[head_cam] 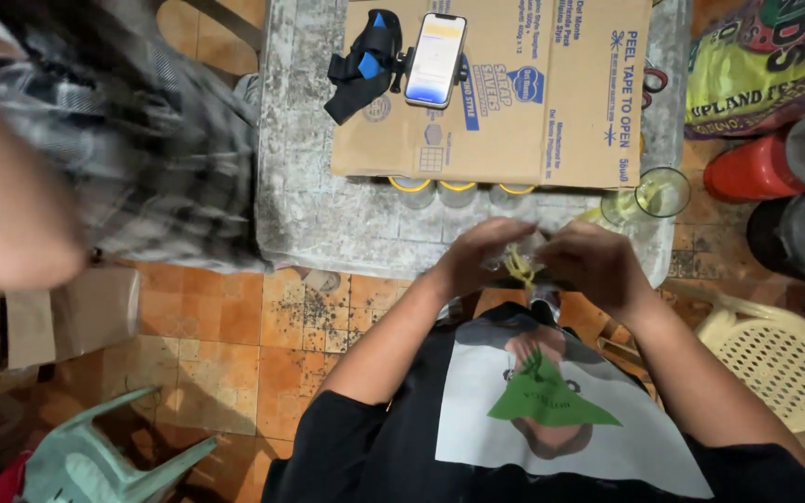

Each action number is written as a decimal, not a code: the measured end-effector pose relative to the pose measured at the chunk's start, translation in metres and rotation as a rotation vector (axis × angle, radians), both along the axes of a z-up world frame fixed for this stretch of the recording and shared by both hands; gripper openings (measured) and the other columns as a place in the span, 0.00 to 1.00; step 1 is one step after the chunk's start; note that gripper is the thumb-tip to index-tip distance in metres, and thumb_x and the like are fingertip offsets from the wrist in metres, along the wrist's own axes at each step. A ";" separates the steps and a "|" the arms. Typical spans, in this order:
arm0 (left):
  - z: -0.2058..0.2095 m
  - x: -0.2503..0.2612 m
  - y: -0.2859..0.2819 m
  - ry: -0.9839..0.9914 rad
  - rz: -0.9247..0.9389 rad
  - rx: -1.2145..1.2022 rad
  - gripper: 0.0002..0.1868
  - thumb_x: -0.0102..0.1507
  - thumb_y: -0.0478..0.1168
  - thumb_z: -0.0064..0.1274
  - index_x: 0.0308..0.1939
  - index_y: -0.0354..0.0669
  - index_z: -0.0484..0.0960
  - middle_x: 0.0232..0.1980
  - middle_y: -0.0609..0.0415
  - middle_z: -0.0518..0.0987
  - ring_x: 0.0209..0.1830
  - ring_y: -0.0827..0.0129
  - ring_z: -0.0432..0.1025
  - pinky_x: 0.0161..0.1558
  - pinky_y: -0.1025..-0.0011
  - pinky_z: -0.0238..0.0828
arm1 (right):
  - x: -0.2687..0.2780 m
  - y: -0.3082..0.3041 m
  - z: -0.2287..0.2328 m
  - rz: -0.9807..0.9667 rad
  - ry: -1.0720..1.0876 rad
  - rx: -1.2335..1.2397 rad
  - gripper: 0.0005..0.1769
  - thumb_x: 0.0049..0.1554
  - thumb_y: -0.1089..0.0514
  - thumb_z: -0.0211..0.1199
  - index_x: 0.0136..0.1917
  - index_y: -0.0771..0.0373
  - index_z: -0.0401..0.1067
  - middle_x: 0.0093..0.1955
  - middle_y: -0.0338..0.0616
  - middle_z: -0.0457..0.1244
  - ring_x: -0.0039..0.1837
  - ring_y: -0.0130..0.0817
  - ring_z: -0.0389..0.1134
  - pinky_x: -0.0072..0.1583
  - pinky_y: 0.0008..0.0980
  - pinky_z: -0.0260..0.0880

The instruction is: Tying yellow strings around the openings of small plastic bags to seal them.

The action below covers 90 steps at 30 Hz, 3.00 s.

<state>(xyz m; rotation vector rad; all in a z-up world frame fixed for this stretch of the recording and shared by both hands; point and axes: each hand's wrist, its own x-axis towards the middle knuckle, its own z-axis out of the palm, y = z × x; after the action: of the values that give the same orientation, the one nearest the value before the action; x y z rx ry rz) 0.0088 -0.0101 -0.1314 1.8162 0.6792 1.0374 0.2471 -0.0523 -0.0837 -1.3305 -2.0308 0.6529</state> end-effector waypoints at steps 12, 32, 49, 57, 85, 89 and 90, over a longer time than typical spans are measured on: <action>-0.002 -0.002 0.007 0.027 -0.117 0.182 0.26 0.59 0.36 0.67 0.62 0.45 0.81 0.67 0.48 0.78 0.68 0.49 0.72 0.68 0.50 0.65 | -0.038 0.009 0.080 0.253 0.050 0.189 0.13 0.54 0.61 0.71 0.54 0.55 0.77 0.49 0.41 0.69 0.51 0.48 0.74 0.48 0.40 0.75; 0.010 0.008 0.002 -0.160 -0.140 0.218 0.04 0.63 0.36 0.61 0.41 0.50 0.85 0.55 0.51 0.82 0.50 0.48 0.76 0.55 0.54 0.70 | -0.027 0.015 0.006 0.198 0.472 -0.260 0.83 0.30 0.45 0.84 0.86 0.62 0.36 0.80 0.60 0.45 0.77 0.51 0.52 0.74 0.46 0.58; 0.052 0.004 0.020 0.402 0.270 0.906 0.23 0.69 0.69 0.37 0.68 0.88 0.65 0.84 0.49 0.53 0.82 0.41 0.53 0.71 0.31 0.45 | -0.065 0.030 -0.060 0.218 0.281 -0.150 0.64 0.41 0.86 0.67 0.83 0.73 0.38 0.81 0.81 0.41 0.71 0.82 0.53 0.59 0.68 0.67; 0.063 -0.004 0.022 0.560 0.006 0.791 0.37 0.59 0.70 0.59 0.72 0.85 0.66 0.86 0.50 0.50 0.83 0.38 0.52 0.68 0.22 0.51 | -0.034 0.038 -0.059 0.263 0.269 -0.069 0.45 0.44 0.55 0.75 0.74 0.53 0.64 0.61 0.56 0.61 0.55 0.56 0.66 0.56 0.49 0.69; 0.105 -0.056 0.018 0.053 0.022 -0.068 0.21 0.63 0.43 0.67 0.60 0.48 0.84 0.59 0.53 0.78 0.65 0.60 0.71 0.71 0.58 0.61 | -0.070 0.042 -0.032 0.350 0.298 -0.020 0.14 0.62 0.43 0.67 0.54 0.51 0.79 0.63 0.35 0.70 0.72 0.37 0.67 0.79 0.60 0.29; 0.122 -0.028 0.005 0.121 -0.010 0.104 0.23 0.59 0.50 0.70 0.55 0.50 0.86 0.47 0.50 0.78 0.50 0.54 0.74 0.60 0.56 0.69 | -0.068 0.045 -0.053 0.351 0.279 0.033 0.25 0.62 0.34 0.60 0.61 0.53 0.76 0.63 0.47 0.68 0.71 0.50 0.66 0.77 0.72 0.29; 0.126 -0.021 0.005 0.161 0.015 0.205 0.19 0.58 0.51 0.70 0.49 0.52 0.88 0.43 0.54 0.78 0.44 0.56 0.75 0.54 0.60 0.72 | -0.067 0.046 -0.060 0.327 0.274 0.043 0.28 0.63 0.32 0.58 0.62 0.54 0.75 0.60 0.47 0.68 0.70 0.51 0.67 0.76 0.75 0.26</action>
<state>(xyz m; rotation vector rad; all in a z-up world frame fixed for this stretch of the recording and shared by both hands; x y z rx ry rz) -0.0118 -0.0048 -0.0052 2.0923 0.7046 1.0080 0.1804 -0.0062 -0.1440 -0.8357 -2.0350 0.8786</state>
